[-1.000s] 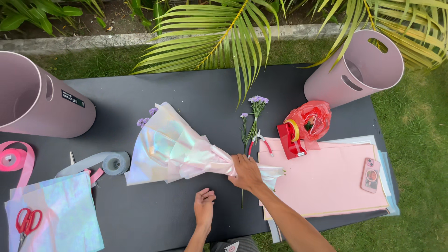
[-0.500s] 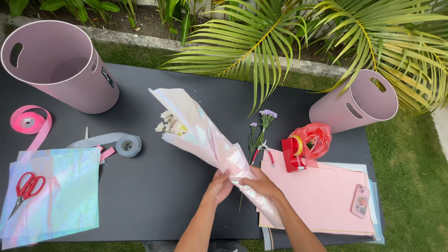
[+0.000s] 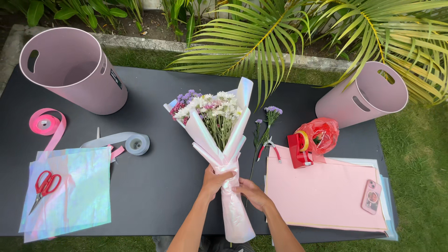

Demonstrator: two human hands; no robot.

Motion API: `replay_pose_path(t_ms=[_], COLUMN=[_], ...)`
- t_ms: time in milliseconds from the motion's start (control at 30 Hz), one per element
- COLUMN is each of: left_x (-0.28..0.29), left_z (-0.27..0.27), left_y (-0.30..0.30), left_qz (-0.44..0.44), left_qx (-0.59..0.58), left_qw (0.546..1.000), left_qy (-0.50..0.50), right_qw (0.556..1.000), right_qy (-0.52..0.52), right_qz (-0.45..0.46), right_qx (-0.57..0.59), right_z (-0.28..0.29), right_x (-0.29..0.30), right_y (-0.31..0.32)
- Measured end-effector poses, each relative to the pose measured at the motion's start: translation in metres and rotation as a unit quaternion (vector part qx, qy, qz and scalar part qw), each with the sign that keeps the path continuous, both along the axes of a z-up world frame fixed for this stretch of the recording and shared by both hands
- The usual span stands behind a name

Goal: The person wraps a bouquet of flowers using iridescent sheets and pink paper, securing the wrapping with tape and tying it with a piece of string.

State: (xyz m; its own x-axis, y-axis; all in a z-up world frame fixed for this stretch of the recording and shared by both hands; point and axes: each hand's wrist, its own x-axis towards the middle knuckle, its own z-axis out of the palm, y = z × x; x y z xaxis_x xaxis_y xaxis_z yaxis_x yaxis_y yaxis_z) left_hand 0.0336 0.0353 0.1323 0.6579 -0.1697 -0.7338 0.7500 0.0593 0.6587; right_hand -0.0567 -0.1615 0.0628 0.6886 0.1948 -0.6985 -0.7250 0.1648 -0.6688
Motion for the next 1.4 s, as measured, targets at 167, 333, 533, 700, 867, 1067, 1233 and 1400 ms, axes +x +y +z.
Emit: replay_pose_path(t_ms=[167,333,533,700,867,1067,1233,1400], left_x=[0.016,0.02,-0.014,-0.059,-0.06,-0.061,-0.058,-0.047], left_z=[-0.027,-0.043,-0.076,-0.101,-0.116,-0.121,-0.1,-0.079], left_y=[0.016,0.034,0.065,0.083,0.081,0.076,0.071,0.071], left_qz=[-0.037,-0.079,-0.019,-0.015,0.013,0.019,-0.007,-0.064], left_qx=[0.052,0.077,0.11,0.04,0.031,0.061,0.05,0.044], left_qw=[0.998,0.992,0.994,0.998,0.998,0.997,0.997,0.995], left_qy=[0.015,0.054,0.013,0.045,0.046,0.048,0.062,0.066], right_qw=[1.0,0.998,0.994,0.992,0.99,0.984,0.981,0.978], right_qy=[0.002,0.046,0.083,0.078,0.084,0.101,0.114,0.091], right_qz=[-0.016,-0.035,-0.048,-0.051,-0.11,-0.145,-0.142,-0.168], right_qx=[0.012,0.022,-0.046,-0.086,-0.016,-0.02,-0.072,-0.08], right_z=[-0.01,-0.036,-0.019,-0.016,-0.032,-0.037,-0.021,-0.007], right_x=[0.005,0.006,0.01,0.011,0.007,0.005,0.002,0.002], right_y=[0.048,0.076,0.094,0.098,0.094,0.095,0.1,0.106])
